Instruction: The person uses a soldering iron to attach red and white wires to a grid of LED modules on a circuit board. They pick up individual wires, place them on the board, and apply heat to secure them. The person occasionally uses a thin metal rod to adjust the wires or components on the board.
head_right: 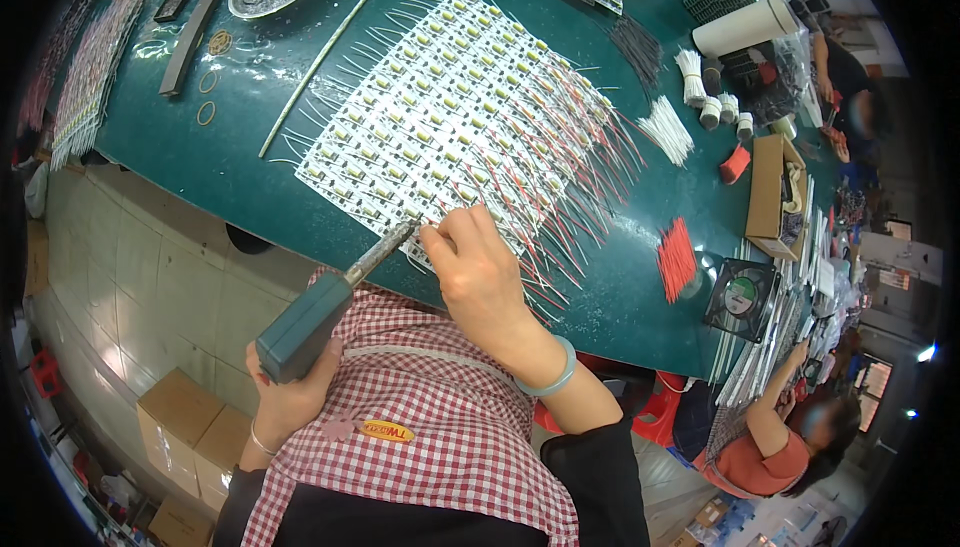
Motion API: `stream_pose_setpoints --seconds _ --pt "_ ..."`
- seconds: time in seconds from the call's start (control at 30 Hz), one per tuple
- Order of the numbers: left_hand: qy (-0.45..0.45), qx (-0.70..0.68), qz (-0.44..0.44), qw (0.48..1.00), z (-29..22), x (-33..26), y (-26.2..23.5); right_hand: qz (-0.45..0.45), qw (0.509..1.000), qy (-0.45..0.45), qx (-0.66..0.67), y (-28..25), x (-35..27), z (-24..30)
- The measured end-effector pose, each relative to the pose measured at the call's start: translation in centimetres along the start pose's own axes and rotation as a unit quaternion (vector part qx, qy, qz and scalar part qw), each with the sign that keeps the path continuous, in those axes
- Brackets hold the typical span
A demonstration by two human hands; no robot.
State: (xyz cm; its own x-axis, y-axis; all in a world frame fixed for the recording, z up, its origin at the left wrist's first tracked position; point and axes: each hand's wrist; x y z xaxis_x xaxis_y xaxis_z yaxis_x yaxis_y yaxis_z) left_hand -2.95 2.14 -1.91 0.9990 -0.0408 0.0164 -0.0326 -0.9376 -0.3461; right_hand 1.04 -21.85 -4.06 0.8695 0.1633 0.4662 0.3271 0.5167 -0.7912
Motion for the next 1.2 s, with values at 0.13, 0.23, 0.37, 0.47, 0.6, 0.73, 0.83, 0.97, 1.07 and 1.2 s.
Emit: stream_pose_setpoints --seconds 0.13,0.23,0.37,0.47,0.6,0.73,0.83,0.97,1.07,1.2 --pt "0.008 -0.003 0.000 1.000 0.12 -0.05 0.03 0.002 1.000 -0.008 -0.003 0.02 -0.10 -0.02" --pt "0.007 0.001 -0.006 1.000 0.11 -0.15 -0.01 -0.002 1.000 -0.008 -0.011 -0.05 -0.14 0.09" --pt "0.019 0.016 -0.017 1.000 -0.07 -0.07 -0.19 -0.014 1.000 -0.004 -0.016 0.26 -0.38 0.08" --pt "0.018 0.012 -0.018 1.000 -0.09 0.03 -0.19 -0.022 1.000 -0.003 -0.015 0.42 -0.52 0.08" --pt "0.009 0.010 -0.010 1.000 0.16 -0.10 -0.12 -0.034 0.999 0.025 -0.004 0.46 -0.49 0.46" --pt "0.010 -0.009 -0.012 1.000 0.54 -0.22 0.10 -0.037 0.999 0.021 -0.006 0.58 -0.56 0.44" --pt "0.011 -0.008 -0.012 1.000 0.55 -0.22 0.26 -0.040 0.999 0.017 -0.009 0.58 -0.61 0.46" --pt "0.036 0.009 -0.014 0.999 0.57 -0.16 0.30 -0.041 0.999 0.013 -0.010 0.62 -0.67 0.45" --pt "0.038 0.018 -0.014 0.999 0.44 -0.13 0.09 -0.040 0.999 0.011 -0.013 0.70 -0.63 0.40" --pt "0.014 0.027 -0.011 0.999 -0.24 -0.08 -0.43 -0.040 0.999 0.013 -0.015 0.62 -0.59 0.43"
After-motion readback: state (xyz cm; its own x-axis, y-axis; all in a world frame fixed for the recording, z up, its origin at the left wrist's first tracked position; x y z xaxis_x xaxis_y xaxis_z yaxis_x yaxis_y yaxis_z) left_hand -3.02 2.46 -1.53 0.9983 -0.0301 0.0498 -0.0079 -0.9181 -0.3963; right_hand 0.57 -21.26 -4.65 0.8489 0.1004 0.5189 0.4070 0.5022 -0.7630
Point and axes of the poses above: each hand's wrist, its own x-axis towards the middle knuckle, its own y-axis out of the palm, z = x × y, and after that the axes turned 10 degrees about -z, right-handed
